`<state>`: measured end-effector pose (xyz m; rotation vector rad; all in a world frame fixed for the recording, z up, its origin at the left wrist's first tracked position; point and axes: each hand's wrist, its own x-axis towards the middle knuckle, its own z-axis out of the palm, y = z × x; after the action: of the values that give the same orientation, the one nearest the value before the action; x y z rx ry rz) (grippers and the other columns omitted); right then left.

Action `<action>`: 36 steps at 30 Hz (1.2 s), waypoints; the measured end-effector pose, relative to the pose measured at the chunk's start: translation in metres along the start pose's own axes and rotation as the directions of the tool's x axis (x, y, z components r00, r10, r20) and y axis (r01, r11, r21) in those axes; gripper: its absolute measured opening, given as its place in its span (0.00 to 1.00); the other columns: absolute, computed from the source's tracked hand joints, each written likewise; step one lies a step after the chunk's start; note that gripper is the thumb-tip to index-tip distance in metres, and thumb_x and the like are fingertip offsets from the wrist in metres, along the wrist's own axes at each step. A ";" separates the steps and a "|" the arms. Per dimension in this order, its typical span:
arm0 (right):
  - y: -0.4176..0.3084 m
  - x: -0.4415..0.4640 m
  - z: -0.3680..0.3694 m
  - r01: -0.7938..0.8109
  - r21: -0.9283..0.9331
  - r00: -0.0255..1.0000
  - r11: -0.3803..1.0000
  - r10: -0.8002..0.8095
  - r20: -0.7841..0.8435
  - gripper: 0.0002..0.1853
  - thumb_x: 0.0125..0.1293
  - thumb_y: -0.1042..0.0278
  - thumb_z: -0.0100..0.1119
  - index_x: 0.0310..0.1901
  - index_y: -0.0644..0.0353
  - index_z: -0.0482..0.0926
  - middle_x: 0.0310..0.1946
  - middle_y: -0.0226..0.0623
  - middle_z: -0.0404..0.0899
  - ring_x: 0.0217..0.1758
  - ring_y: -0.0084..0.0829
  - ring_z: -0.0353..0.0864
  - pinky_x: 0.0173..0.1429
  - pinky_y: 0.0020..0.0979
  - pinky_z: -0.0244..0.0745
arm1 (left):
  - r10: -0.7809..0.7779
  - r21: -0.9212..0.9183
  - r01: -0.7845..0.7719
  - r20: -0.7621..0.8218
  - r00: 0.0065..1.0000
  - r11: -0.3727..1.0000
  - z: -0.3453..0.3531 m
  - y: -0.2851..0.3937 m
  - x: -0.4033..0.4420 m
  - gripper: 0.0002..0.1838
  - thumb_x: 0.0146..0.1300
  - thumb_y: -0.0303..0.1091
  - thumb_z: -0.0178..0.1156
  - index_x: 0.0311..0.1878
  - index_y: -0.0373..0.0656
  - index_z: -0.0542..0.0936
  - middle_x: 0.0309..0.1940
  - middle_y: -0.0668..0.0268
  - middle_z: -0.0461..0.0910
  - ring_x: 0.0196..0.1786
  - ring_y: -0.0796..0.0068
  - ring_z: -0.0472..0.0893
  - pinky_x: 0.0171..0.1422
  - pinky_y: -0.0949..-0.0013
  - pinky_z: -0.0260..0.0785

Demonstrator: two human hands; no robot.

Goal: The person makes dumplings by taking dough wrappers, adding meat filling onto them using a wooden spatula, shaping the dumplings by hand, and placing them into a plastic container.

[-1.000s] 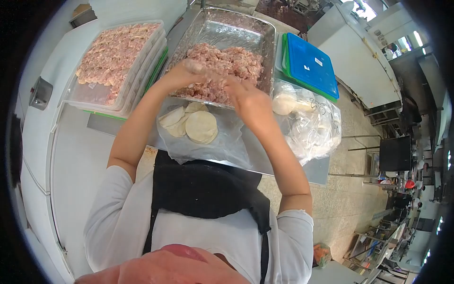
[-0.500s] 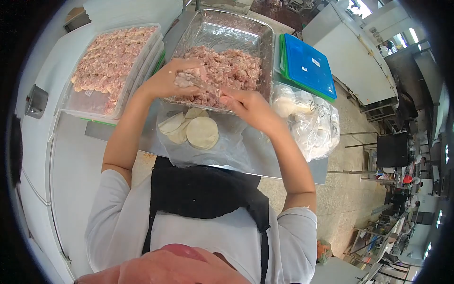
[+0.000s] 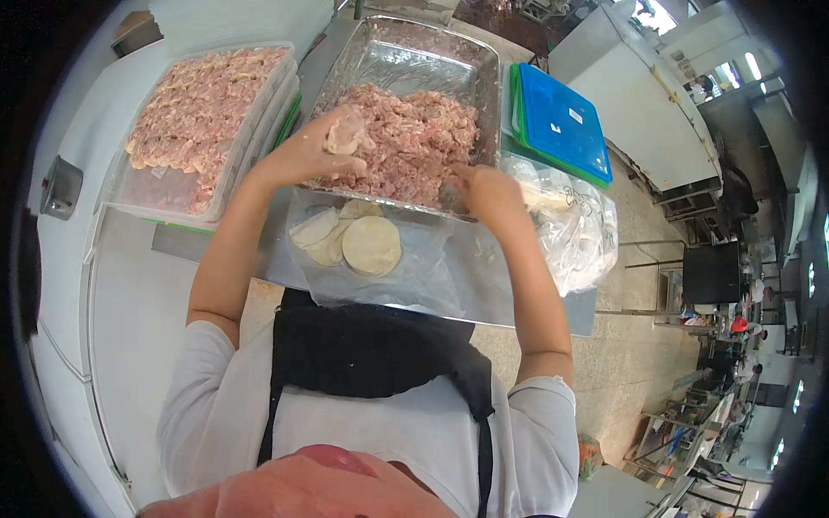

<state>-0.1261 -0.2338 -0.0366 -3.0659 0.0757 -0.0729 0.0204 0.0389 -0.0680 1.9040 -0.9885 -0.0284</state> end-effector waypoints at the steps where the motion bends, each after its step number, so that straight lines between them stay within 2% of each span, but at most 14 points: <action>1: -0.003 -0.008 -0.011 -0.025 0.050 1.000 0.998 0.026 -0.012 0.19 0.68 0.52 0.54 0.54 0.52 0.81 0.37 0.49 0.83 0.41 0.47 0.82 0.46 0.40 0.76 | 0.045 -0.066 -0.043 0.019 0.999 0.997 -0.003 0.004 0.001 0.34 0.48 0.44 0.74 0.58 0.41 0.74 0.51 0.61 0.79 0.52 0.66 0.78 0.60 0.65 0.68; 2: -0.008 -0.013 -0.025 -0.093 0.330 0.993 0.940 0.113 -0.042 0.17 0.69 0.56 0.56 0.52 0.56 0.82 0.43 0.51 0.82 0.45 0.44 0.83 0.50 0.36 0.75 | 0.093 -0.131 -0.088 0.030 0.995 0.987 -0.007 0.008 0.004 0.32 0.48 0.42 0.74 0.56 0.42 0.74 0.50 0.62 0.79 0.51 0.67 0.78 0.58 0.64 0.68; 3: -0.012 -0.017 -0.035 -0.093 0.327 0.993 0.941 0.113 -0.043 0.17 0.69 0.56 0.56 0.52 0.56 0.82 0.43 0.51 0.82 0.45 0.44 0.83 0.50 0.36 0.75 | 0.094 -0.133 -0.090 0.028 0.995 0.987 -0.010 0.018 0.004 0.32 0.48 0.42 0.74 0.56 0.42 0.74 0.50 0.62 0.79 0.51 0.67 0.78 0.58 0.64 0.68; 5: -0.019 -0.023 -0.045 0.140 0.688 0.983 0.712 -0.017 -0.182 0.15 0.67 0.58 0.58 0.50 0.55 0.83 0.45 0.48 0.82 0.45 0.46 0.83 0.47 0.37 0.77 | 0.134 -0.032 -0.132 0.075 0.988 0.991 -0.014 0.042 0.004 0.30 0.48 0.42 0.74 0.54 0.42 0.75 0.49 0.61 0.80 0.51 0.67 0.78 0.58 0.64 0.68; 9: -0.035 -0.016 -0.026 0.332 0.580 0.941 0.744 -0.215 -0.261 0.14 0.66 0.61 0.60 0.49 0.57 0.83 0.46 0.47 0.82 0.45 0.44 0.83 0.47 0.35 0.77 | 0.001 -0.145 0.047 0.321 0.947 0.988 -0.013 0.051 0.013 0.29 0.49 0.43 0.73 0.52 0.42 0.76 0.47 0.60 0.81 0.51 0.67 0.78 0.57 0.64 0.68; 11: -0.030 -0.008 -0.046 0.309 0.486 0.951 0.818 -0.263 -0.163 0.13 0.66 0.61 0.60 0.48 0.58 0.83 0.44 0.46 0.83 0.42 0.43 0.83 0.46 0.35 0.77 | -0.036 0.054 0.016 0.387 0.921 0.998 -0.016 0.047 0.018 0.30 0.50 0.46 0.72 0.53 0.38 0.77 0.47 0.58 0.81 0.52 0.64 0.78 0.59 0.64 0.68; 14: -0.056 -0.027 -0.072 0.116 0.153 0.967 0.981 -0.077 -0.243 0.13 0.66 0.61 0.60 0.47 0.58 0.82 0.41 0.45 0.83 0.40 0.44 0.83 0.45 0.36 0.77 | -0.051 -0.074 0.063 0.157 0.986 0.995 -0.004 0.015 0.016 0.42 0.45 0.57 0.74 0.57 0.34 0.76 0.55 0.50 0.77 0.59 0.59 0.76 0.65 0.62 0.65; 21: -0.020 -0.027 -0.065 0.255 0.393 0.953 0.883 -0.161 -0.258 0.15 0.67 0.63 0.60 0.53 0.59 0.80 0.40 0.46 0.83 0.38 0.34 0.82 0.48 0.30 0.74 | -0.059 0.013 0.058 0.071 0.996 0.998 -0.005 0.033 0.007 0.46 0.44 0.57 0.74 0.59 0.30 0.73 0.58 0.47 0.75 0.62 0.55 0.73 0.67 0.62 0.63; 24: -0.024 -0.036 -0.071 0.231 0.574 0.967 0.785 -0.122 -0.222 0.15 0.67 0.64 0.59 0.52 0.61 0.80 0.43 0.44 0.83 0.41 0.32 0.82 0.49 0.30 0.74 | 0.018 -0.089 -0.006 0.134 0.991 0.996 -0.012 0.051 0.008 0.39 0.48 0.48 0.74 0.58 0.32 0.73 0.53 0.51 0.77 0.58 0.64 0.75 0.63 0.64 0.65; 26: -0.042 -0.035 -0.061 0.230 0.528 0.973 0.817 -0.187 -0.134 0.14 0.66 0.63 0.59 0.48 0.61 0.81 0.46 0.47 0.82 0.45 0.46 0.82 0.51 0.35 0.76 | 0.056 -0.096 -0.027 0.317 0.947 0.995 -0.018 0.070 0.013 0.31 0.48 0.45 0.75 0.51 0.35 0.78 0.45 0.56 0.80 0.50 0.67 0.78 0.57 0.65 0.67; 29: -0.027 -0.025 -0.068 0.337 0.458 0.940 0.822 -0.271 -0.207 0.14 0.67 0.63 0.59 0.49 0.63 0.81 0.46 0.46 0.83 0.45 0.46 0.81 0.51 0.34 0.75 | -0.013 -0.035 0.021 0.232 0.973 0.999 -0.014 0.056 0.013 0.24 0.48 0.43 0.74 0.45 0.38 0.80 0.39 0.62 0.81 0.42 0.70 0.78 0.52 0.66 0.68; 30: -0.023 -0.025 -0.079 0.249 0.447 0.968 0.859 -0.202 -0.151 0.15 0.68 0.63 0.58 0.49 0.65 0.80 0.46 0.44 0.83 0.45 0.41 0.82 0.51 0.32 0.74 | -0.023 -0.025 0.030 0.225 0.974 0.999 -0.016 0.058 0.009 0.24 0.48 0.43 0.74 0.45 0.38 0.80 0.39 0.62 0.81 0.42 0.70 0.78 0.52 0.66 0.68; 32: -0.014 -0.025 -0.076 0.250 0.554 0.968 0.794 -0.183 -0.174 0.15 0.68 0.64 0.60 0.51 0.65 0.80 0.44 0.40 0.83 0.43 0.31 0.80 0.49 0.28 0.73 | 0.099 0.021 -0.097 -0.107 0.989 0.995 -0.023 0.061 -0.004 0.24 0.47 0.41 0.75 0.43 0.39 0.79 0.37 0.66 0.80 0.40 0.74 0.77 0.50 0.69 0.67; 36: 0.005 0.002 -0.024 0.163 0.660 0.986 0.733 -0.103 -0.129 0.18 0.68 0.64 0.60 0.54 0.66 0.79 0.45 0.35 0.83 0.43 0.21 0.77 0.49 0.24 0.71 | -0.004 0.093 0.005 -0.012 1.000 0.996 -0.097 0.096 -0.029 0.29 0.46 0.39 0.74 0.52 0.39 0.79 0.39 0.65 0.79 0.43 0.78 0.76 0.49 0.72 0.67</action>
<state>-0.1259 -0.2410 -0.0128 -2.3296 -0.1413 -0.1913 -0.0194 0.1083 0.0470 1.9889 -0.9928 0.0272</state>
